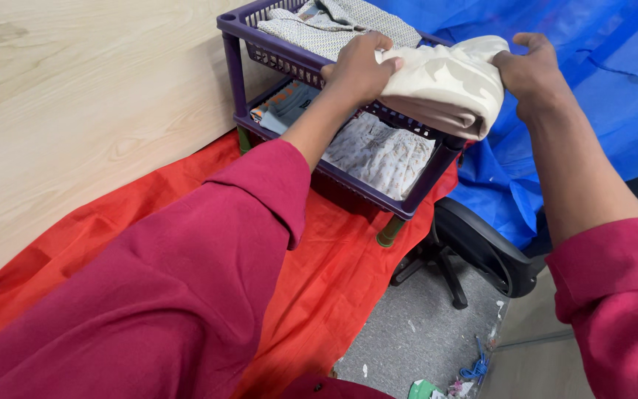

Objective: The person folds a pair of white trousers on a red-covered table, then places them into a purple storage basket. The person then folds a pair of beige trousers on the same table.

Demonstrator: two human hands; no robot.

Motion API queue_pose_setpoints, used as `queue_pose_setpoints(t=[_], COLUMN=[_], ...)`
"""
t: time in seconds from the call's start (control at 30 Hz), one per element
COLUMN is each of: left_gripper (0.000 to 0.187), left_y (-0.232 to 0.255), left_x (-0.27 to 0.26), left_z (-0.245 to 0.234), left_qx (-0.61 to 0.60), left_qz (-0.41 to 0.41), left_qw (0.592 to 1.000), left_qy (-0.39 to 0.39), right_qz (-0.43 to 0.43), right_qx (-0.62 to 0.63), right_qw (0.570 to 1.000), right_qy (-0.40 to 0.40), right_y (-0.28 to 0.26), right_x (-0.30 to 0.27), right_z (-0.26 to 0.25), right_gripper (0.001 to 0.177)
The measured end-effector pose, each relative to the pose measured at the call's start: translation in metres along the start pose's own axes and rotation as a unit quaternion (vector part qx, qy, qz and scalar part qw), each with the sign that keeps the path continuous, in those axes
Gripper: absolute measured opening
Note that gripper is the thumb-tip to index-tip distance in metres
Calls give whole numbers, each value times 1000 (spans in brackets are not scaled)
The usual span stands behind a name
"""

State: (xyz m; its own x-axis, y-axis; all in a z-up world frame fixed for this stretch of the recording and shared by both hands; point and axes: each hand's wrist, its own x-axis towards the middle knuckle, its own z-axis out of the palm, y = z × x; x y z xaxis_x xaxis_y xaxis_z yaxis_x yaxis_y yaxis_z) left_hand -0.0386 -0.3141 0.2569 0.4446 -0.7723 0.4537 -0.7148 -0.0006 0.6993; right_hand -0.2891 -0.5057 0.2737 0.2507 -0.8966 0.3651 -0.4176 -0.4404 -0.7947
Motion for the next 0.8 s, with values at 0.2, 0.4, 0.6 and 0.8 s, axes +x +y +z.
queue_pose_setpoints(t=[0.2,0.4,0.6,0.8], left_gripper=[32,29,34,26], left_y=[-5,-3,1,-4], left_x=[25,33,26,20], left_z=[8,14,9,21], left_qx=[-53,-31,83,-39], left_qz=[-4,22,38,64], left_qw=[998,999,992,991], left_qy=[27,17,-85,110], right_qz=[-90,-93,-106,-116], right_qx=[174,182,26,-6], right_qw=[980,972,985,980], right_qy=[26,116,134,164], right_y=[-30,-15,-13,0], right_x=[-7,6,8,21], right_z=[16,34,39,42], right_gripper=[35,32,27,29])
